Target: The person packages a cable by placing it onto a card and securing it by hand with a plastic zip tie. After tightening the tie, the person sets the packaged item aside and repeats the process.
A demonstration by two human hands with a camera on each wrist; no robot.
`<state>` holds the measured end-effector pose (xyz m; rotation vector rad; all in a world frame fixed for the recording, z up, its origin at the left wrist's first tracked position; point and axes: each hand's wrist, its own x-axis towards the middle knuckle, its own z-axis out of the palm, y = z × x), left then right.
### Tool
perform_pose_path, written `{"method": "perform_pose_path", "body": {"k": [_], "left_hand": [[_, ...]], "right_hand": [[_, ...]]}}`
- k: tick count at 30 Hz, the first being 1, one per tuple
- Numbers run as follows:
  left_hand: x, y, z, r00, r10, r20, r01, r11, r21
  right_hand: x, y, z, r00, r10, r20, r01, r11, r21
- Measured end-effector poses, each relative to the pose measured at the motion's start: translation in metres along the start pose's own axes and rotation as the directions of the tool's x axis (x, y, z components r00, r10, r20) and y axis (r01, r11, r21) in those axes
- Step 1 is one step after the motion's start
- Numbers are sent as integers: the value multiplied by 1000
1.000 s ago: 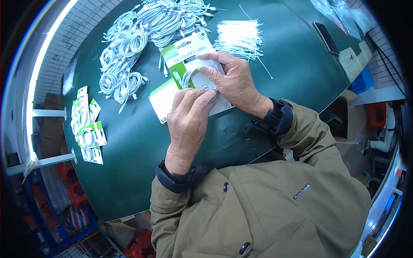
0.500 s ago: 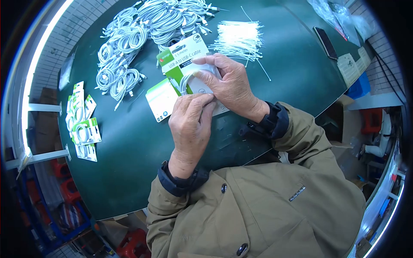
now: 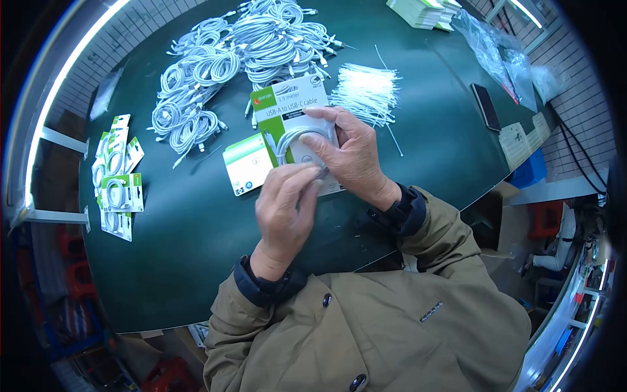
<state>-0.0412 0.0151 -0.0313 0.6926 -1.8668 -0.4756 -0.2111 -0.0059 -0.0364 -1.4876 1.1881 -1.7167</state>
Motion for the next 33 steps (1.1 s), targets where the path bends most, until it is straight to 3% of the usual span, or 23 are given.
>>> {"method": "perform_pose_path", "body": {"k": [3,5,6,7,9,12,13,15,16,19,20,22,24,25,26,29,30,33], "left_hand": [[-2,0,-10,984,-66,-166,62,998,-25],[3,-8,-15,947,-131,-294,140,990,6],[2,-11,-17,941,-252,-227,244,968,-64],[2,-9,-16,904,-416,-104,374,883,-283],[2,-2,-14,760,-608,229,601,524,-604],[5,4,-12,694,-656,297,642,375,-669],[8,5,-12,672,-668,320,649,324,-688],[16,-3,-28,650,-684,332,728,435,-530],[20,-9,-38,638,-695,332,756,482,-443],[35,-20,-56,856,-477,200,510,843,-171],[42,-13,-62,834,-500,233,544,815,-201],[56,-2,-74,853,-452,260,469,883,-6],[62,-4,-76,897,-347,273,315,936,154],[65,-3,-76,916,-303,264,272,951,146],[69,0,-75,932,-257,256,228,964,136],[71,0,-68,982,-156,104,156,988,14],[69,-2,-66,990,-136,31,137,990,-37],[63,-8,-64,988,-144,-56,144,990,3]], "right_hand": [[2,-5,-2,990,-141,9,141,982,-122],[3,-7,-2,988,-157,7,157,976,-149],[3,-8,-1,986,-166,7,165,973,-160],[2,-9,0,986,-167,-4,164,974,-158],[0,-11,4,986,-165,-24,160,975,-153],[1,-7,6,986,-161,-38,157,984,-82],[1,-10,6,997,-75,-26,73,996,-56],[0,-24,-1,995,96,11,-96,995,-10],[5,-28,-6,999,-26,-18,23,989,-144],[20,-44,-24,936,-350,25,318,815,-484],[22,-55,-29,906,-415,82,386,733,-561],[24,-67,-25,822,-542,175,514,572,-640],[22,-75,-14,833,-420,360,552,660,-510],[19,-78,-10,817,-358,452,554,702,-447],[15,-78,-9,829,-216,516,480,748,-459],[12,-54,-2,885,-200,419,352,879,-323],[11,-65,-1,919,-122,375,254,911,-325],[5,-60,1,950,86,301,-91,996,1]]}}
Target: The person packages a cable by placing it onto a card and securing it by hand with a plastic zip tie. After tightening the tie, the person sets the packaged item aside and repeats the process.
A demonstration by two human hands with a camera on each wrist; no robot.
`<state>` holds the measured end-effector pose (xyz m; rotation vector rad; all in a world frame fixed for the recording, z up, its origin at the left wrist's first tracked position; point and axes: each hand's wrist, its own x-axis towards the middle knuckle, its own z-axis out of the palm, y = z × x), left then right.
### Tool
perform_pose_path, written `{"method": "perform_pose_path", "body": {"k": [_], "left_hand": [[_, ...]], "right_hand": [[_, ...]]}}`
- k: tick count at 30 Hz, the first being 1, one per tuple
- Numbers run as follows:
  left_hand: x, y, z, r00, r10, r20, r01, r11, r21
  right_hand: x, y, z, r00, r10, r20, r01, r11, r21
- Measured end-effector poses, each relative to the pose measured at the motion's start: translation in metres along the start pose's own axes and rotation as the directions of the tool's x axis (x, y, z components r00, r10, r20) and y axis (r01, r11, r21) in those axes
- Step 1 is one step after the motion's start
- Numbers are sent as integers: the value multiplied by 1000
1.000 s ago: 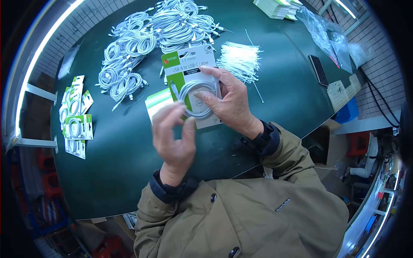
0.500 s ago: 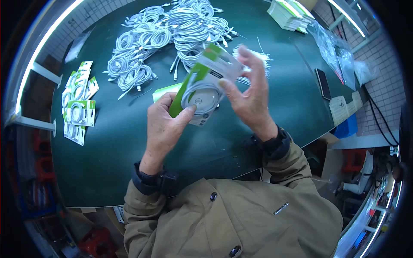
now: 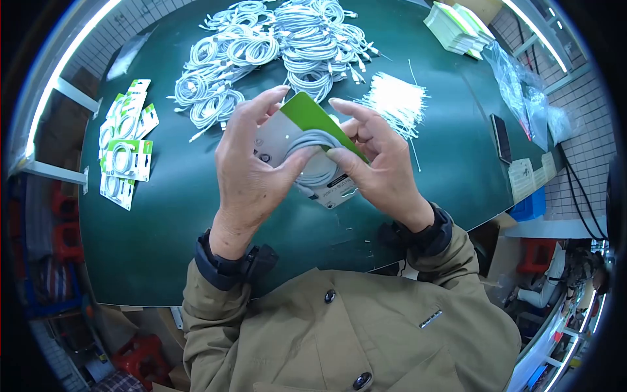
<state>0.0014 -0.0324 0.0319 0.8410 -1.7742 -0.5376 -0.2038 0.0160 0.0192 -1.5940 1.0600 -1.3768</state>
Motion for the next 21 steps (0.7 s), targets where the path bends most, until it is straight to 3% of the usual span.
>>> {"method": "perform_pose_path", "body": {"k": [3,6,15,21], "left_hand": [[-4,-7,4,992,119,-46,-117,992,36],[-11,-14,3,992,125,11,-126,990,61],[-14,-15,13,998,-62,-10,62,998,0],[-17,-27,9,1000,4,-20,-3,998,60]], "right_hand": [[0,13,0,1000,31,-2,-31,990,138],[-2,19,3,999,31,-9,-29,980,198],[-7,32,5,998,-39,-50,47,983,177],[-8,35,5,994,-89,-64,99,980,174]]}}
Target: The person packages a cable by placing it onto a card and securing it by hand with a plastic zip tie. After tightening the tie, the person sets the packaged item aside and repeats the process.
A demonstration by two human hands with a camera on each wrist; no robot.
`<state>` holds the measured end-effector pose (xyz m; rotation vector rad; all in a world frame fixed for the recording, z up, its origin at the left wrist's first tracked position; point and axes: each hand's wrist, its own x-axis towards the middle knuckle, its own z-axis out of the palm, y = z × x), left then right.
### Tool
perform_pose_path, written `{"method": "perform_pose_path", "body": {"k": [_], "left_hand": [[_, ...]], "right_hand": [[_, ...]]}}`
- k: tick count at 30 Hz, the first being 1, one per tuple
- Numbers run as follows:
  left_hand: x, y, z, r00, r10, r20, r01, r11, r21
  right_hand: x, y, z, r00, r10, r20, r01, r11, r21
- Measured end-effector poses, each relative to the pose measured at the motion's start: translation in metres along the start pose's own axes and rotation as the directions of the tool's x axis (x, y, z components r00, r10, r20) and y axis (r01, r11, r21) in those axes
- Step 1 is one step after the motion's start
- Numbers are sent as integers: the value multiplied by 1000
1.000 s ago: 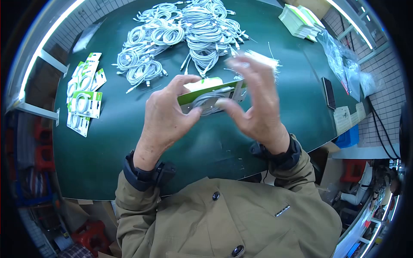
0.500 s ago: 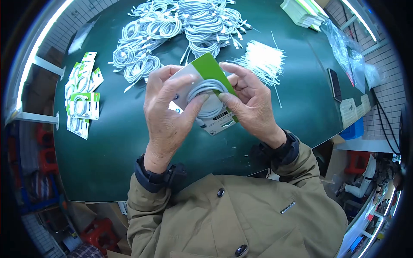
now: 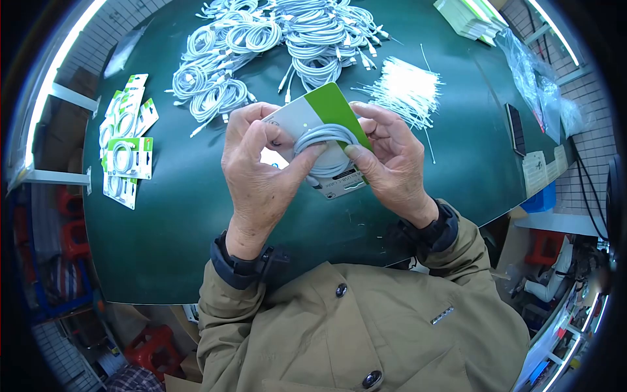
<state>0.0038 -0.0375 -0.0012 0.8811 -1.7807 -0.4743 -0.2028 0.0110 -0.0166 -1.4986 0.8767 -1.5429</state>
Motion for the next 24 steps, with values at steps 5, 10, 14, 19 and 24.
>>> {"method": "perform_pose_path", "body": {"k": [5,10,14,19,24], "left_hand": [[-5,-4,3,990,94,-101,-92,995,24],[-14,3,14,959,-254,-129,191,909,-370],[-5,17,9,883,-463,74,408,680,-610],[-3,7,-10,746,-543,387,661,530,-531],[-4,0,-13,718,-508,475,690,437,-577]], "right_hand": [[0,0,1,1000,4,-31,-3,1000,26],[0,3,2,999,5,-39,-4,1000,22],[0,3,1,998,38,-42,-36,999,32],[1,6,1,998,57,-28,-56,998,41],[1,9,3,998,64,7,-64,997,40]]}}
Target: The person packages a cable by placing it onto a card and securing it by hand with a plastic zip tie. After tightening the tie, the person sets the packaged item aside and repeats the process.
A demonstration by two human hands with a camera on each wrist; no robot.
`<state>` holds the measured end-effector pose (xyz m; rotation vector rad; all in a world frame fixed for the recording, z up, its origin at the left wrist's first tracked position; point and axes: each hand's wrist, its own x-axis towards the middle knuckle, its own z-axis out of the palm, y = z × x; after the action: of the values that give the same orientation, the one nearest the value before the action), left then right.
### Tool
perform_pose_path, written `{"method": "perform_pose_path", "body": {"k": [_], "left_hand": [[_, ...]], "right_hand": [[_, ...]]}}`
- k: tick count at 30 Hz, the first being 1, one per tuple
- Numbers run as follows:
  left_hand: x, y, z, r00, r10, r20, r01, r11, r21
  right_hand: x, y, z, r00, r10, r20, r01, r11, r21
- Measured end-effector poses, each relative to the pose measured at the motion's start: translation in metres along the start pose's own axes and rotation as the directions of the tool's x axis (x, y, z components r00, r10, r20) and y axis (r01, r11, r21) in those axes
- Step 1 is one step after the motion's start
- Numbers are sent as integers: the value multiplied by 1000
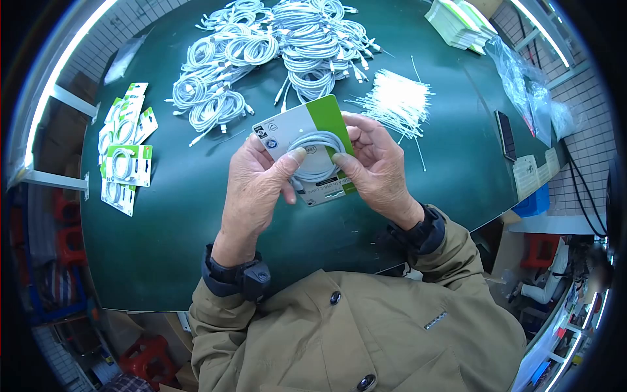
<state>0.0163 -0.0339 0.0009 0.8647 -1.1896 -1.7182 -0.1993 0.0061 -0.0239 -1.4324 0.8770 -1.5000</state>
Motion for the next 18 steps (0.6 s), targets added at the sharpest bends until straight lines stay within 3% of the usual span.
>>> {"method": "perform_pose_path", "body": {"k": [4,7,10,13,16,18], "left_hand": [[0,-1,10,1000,-10,-4,9,989,-149],[2,-7,14,999,26,-42,-31,991,-128],[2,-9,17,998,64,-29,-66,996,-61],[2,-12,20,998,52,-22,-52,999,16],[1,-14,24,999,48,-26,-47,999,18],[0,-12,23,999,40,-28,-40,999,17]], "right_hand": [[-1,-1,2,999,44,-23,-44,999,-17],[1,-7,5,988,-128,-89,79,901,-426],[8,2,-2,907,-420,25,324,659,-679],[11,-3,1,848,-529,38,352,507,-787],[15,-1,-8,810,-559,178,425,349,-835],[17,0,-9,826,-545,140,415,423,-805]]}}
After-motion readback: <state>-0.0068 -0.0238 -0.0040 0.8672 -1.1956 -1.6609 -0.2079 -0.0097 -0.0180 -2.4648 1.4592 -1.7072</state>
